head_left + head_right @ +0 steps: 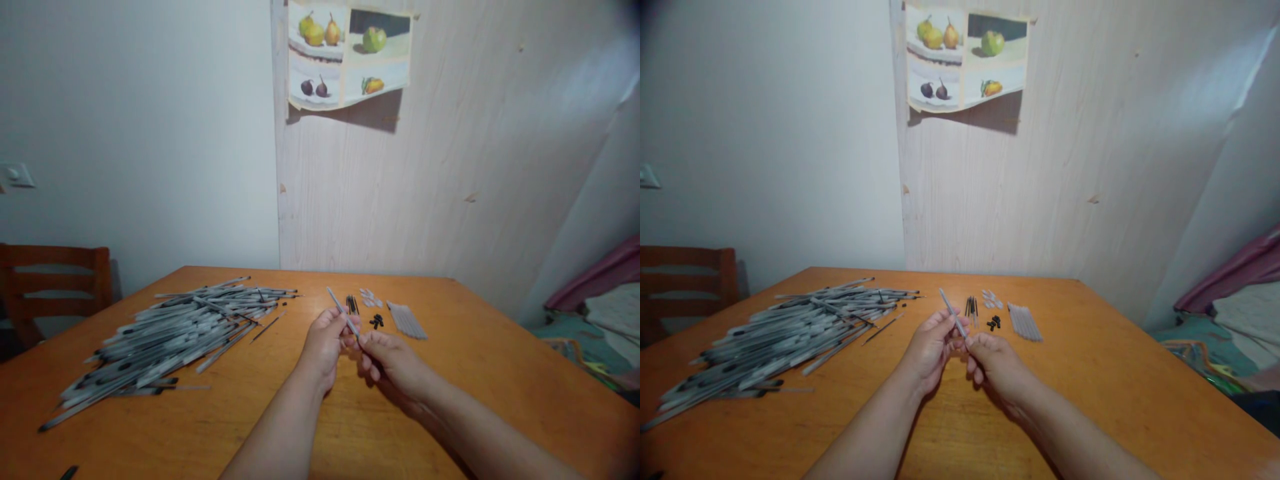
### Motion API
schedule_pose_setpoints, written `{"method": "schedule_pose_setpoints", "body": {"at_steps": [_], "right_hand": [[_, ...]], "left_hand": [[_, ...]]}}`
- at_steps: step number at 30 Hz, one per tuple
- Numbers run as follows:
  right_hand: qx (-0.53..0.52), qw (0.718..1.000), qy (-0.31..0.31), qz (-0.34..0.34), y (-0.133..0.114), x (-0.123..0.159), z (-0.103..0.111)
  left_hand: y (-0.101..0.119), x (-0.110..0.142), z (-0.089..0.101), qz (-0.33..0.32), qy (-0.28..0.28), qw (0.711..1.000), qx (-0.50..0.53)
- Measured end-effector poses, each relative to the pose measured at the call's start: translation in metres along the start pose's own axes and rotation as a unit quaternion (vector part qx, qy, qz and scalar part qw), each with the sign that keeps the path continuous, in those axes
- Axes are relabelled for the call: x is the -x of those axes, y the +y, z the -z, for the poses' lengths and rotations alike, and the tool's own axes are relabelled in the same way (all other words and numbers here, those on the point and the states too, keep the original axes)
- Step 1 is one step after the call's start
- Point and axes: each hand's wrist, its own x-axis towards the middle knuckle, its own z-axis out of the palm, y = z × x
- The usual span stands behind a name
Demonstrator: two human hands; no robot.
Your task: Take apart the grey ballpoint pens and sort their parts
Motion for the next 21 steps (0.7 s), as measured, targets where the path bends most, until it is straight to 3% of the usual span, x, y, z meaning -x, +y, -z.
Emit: {"method": "schedule_pose_setpoints", "body": {"at_steps": [10, 16, 19, 21], "right_hand": [[0.146, 0.986, 0.042, 0.067, 0.008, -0.005, 0.008], [0.337, 0.92, 0.096, 0.177, 0.002, -0.005, 0.012], [0.399, 0.887, 0.126, 0.196, 0.0, -0.004, 0.012], [0.409, 0.88, 0.135, 0.199, 0.0, -0.004, 0.012]], "left_hand": [[-0.002, -0.002, 0.001, -0.031, 0.026, 0.998, -0.039], [-0.004, -0.001, 0.001, -0.052, 0.036, 0.995, -0.077], [-0.002, 0.001, -0.001, -0.045, 0.044, 0.995, -0.079], [-0.001, 0.003, -0.002, -0.04, 0.046, 0.995, -0.077]]}}
